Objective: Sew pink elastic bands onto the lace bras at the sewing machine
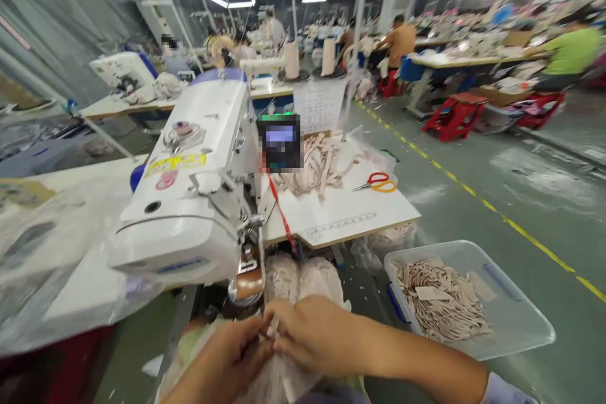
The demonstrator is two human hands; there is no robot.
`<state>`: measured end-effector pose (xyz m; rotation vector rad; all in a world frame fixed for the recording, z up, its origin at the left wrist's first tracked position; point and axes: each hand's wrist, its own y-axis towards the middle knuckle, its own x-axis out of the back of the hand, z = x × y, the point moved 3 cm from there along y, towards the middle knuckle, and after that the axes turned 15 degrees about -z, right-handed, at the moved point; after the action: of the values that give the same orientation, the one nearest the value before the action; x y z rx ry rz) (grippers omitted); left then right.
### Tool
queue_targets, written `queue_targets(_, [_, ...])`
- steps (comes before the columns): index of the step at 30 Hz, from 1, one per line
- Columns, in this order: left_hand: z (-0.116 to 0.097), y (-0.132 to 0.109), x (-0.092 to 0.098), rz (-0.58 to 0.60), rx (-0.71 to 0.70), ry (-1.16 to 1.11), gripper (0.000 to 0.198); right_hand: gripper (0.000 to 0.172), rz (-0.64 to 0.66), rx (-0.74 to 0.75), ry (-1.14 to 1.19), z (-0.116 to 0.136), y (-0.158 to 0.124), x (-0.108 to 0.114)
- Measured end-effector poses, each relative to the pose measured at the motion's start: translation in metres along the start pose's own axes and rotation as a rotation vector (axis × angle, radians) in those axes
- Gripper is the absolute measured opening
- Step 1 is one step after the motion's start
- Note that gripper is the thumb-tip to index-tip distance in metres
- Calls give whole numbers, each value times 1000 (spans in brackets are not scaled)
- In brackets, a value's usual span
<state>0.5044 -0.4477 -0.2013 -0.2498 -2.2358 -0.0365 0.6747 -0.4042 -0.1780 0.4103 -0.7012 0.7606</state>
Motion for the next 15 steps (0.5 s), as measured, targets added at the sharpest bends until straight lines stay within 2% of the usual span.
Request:
queue_targets(1, [-1, 2, 3, -19, 19, 0, 26, 28, -25, -40, 70, -5, 5, -2])
queue_targets(4, [-3, 6, 20, -228, -69, 127, 36, 9, -53, -84, 248, -17, 24, -5])
queue_targets(6, [-3, 9, 34, -361, -144, 203, 41, 25, -85, -42, 316, -22, 38, -4])
queue_targets(8, [3, 13, 46, -438, -151, 231, 44, 32, -120, -15, 377, -26, 51, -2])
queue_targets(11, [21, 21, 57, -422, -21, 175, 45, 33, -141, -67, 359, -37, 66, -2])
queue_targets(15, [42, 31, 63, -401, 129, 51, 27, 34, -139, -155, 295, -52, 79, -4])
